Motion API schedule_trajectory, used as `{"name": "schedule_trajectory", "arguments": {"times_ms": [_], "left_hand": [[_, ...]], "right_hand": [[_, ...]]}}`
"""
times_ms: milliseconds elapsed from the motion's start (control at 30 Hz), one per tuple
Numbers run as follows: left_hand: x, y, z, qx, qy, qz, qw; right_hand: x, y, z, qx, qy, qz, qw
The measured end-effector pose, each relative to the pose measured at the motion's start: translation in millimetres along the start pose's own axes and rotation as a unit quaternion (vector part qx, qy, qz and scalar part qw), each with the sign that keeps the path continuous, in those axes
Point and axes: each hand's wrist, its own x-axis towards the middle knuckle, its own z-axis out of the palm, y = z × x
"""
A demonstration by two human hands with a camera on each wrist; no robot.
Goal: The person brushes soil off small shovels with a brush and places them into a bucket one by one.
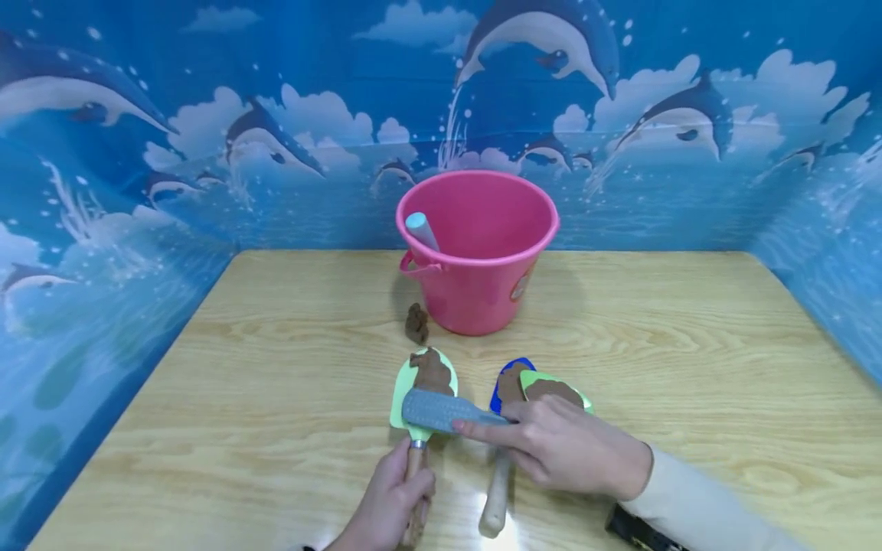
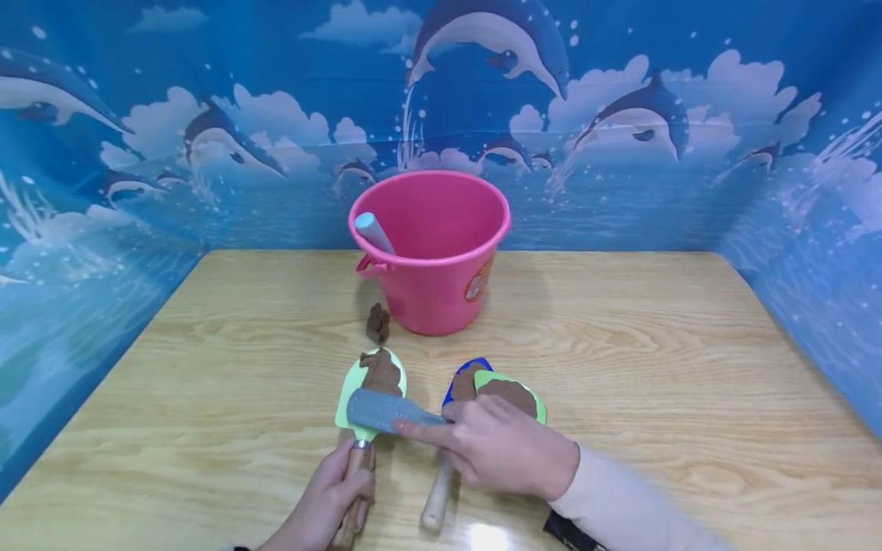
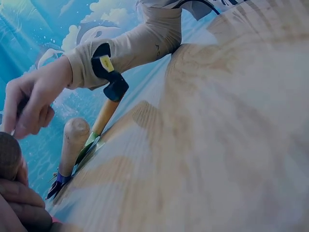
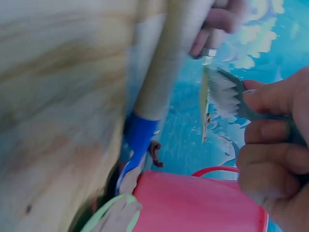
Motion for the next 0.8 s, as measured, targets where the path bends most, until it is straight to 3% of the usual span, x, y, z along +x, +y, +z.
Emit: {"name": "schedule_trajectory", "arguments": {"times_ms": [67, 200, 333, 467, 633, 800], "left_hand": [[-0.5, -0.3, 0.1, 0.003, -0.001, 0.004, 1.0000], [-3.7, 0.0, 0.2, 0.008, -0.005, 0.011, 0.9999], [-6.9, -0.1, -0.1, -0.006, -0.024, -0.003, 0.9997], [-6.4, 0.1, -1.7, -0.013, -0.026, -0.010, 0.9995], [-2.8, 0.1, -4.0, -0.002, -0.024, -0.004, 0.9997], [-1.4, -2.9, -5.2, -0.006, -0.033, -0.008, 0.9994]], "right_hand": [[-0.7, -1.4, 5.0, -0.068, 0.002, 0.003, 0.998], [-5.7, 6.7, 9.2, -0.127, -0.014, 0.039, 0.991], [-9.8, 17.0, 6.7, -0.096, -0.046, 0.068, 0.992], [-6.8, 12.5, 2.5, -0.038, -0.031, 0.046, 0.998], [-2.3, -3.0, 8.4, -0.061, 0.007, -0.002, 0.998], [-3.1, -8.0, 16.9, -0.098, 0.015, -0.013, 0.995]]}}
